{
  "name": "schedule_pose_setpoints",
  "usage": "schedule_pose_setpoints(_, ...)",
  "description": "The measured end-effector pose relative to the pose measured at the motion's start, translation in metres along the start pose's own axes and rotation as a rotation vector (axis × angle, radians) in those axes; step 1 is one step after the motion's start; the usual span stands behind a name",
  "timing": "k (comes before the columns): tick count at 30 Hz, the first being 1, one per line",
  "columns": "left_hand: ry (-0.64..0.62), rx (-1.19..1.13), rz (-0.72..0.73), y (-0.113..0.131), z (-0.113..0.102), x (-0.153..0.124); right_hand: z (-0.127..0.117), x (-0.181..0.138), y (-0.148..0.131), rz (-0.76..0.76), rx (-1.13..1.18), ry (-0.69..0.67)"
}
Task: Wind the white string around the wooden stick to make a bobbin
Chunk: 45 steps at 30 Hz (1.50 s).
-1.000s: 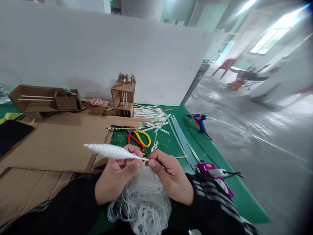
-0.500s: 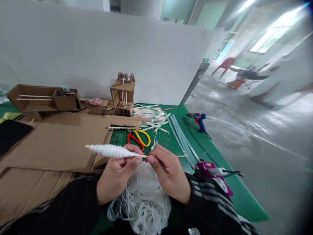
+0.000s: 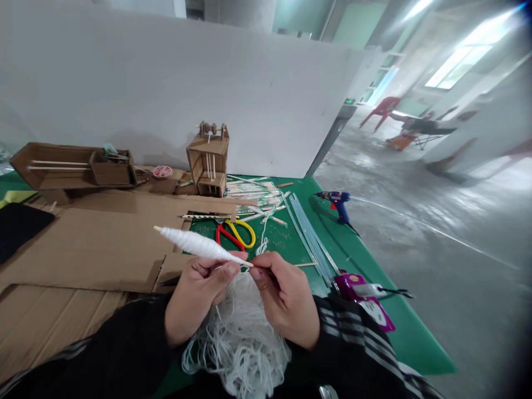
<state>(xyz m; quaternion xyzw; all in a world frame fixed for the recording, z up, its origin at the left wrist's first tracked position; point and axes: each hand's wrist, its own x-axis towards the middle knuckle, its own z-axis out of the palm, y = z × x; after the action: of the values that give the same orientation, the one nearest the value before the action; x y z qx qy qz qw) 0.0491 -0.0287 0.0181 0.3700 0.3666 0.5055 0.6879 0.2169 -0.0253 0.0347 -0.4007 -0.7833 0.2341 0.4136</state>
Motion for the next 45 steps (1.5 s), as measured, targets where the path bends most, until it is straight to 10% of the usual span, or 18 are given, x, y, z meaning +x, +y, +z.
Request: schedule_pose_setpoints(45, 0.058, -0.096, -0.079, 0.0044, 0.0100, -0.0024, 0.0004, 0.0033, -0.0033, 0.210, 0.203, -0.104)
